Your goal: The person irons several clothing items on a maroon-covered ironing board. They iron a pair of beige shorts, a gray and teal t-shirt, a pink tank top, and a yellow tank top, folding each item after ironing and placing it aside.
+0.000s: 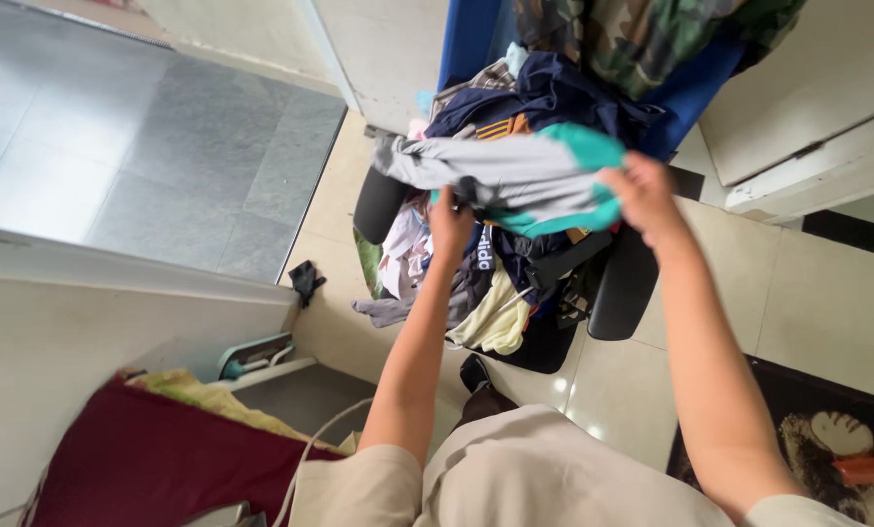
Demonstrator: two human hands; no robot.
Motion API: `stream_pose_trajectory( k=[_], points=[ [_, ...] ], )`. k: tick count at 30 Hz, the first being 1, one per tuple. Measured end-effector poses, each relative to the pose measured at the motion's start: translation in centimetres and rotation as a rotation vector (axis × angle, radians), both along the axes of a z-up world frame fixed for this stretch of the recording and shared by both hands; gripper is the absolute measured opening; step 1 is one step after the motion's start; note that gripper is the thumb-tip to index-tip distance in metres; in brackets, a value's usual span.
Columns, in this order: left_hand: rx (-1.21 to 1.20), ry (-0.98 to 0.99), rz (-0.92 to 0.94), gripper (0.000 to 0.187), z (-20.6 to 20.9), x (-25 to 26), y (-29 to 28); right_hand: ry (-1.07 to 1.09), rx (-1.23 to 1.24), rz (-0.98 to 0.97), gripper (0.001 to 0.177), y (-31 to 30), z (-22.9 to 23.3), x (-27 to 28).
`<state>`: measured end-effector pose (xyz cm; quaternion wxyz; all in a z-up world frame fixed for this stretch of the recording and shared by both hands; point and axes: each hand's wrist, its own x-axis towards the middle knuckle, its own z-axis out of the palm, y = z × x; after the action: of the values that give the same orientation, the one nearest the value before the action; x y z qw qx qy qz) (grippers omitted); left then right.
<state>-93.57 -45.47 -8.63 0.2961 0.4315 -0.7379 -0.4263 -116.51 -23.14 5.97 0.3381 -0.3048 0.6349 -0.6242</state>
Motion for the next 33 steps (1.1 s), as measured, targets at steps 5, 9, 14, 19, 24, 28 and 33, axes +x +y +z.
stream_pose_trajectory(
  k=[5, 9, 14, 19, 24, 28, 33],
  points=[
    [-0.007, 0.340, 0.092, 0.023, 3.9, -2.5, -4.3, 0.091, -0.348, -0.326, 0.035, 6.3, 14.0, 1.0],
    [0.056, 0.571, 0.069, 0.025, 9.7, -9.0, -6.3, -0.061, -0.636, -0.419, 0.049, 9.9, 20.9, 3.8],
    [-0.424, 0.522, -0.243, 0.073, 15.5, -14.4, -3.0, 0.101, -0.588, -0.523, 0.048, 11.7, 22.5, 4.9],
    [0.002, 0.662, -0.765, 0.044, 20.9, -8.6, 10.0, -0.020, -0.636, -0.509, 0.035, 11.6, 20.8, 5.8],
    [-0.250, 0.430, -0.676, 0.041, 25.5, -1.3, 22.2, -0.108, -0.602, -0.410, 0.026, 13.5, 21.0, 7.9],
    [-0.176, 0.529, -0.318, 0.020, 28.3, 1.5, 24.1, 0.130, -0.425, -0.479, 0.015, 17.1, 21.7, 7.6],
    [-0.526, 0.581, -0.164, 0.018, 33.6, 8.4, 28.6, 0.328, -0.215, -0.296, 0.013, 21.6, 20.8, 7.7]
  ],
)
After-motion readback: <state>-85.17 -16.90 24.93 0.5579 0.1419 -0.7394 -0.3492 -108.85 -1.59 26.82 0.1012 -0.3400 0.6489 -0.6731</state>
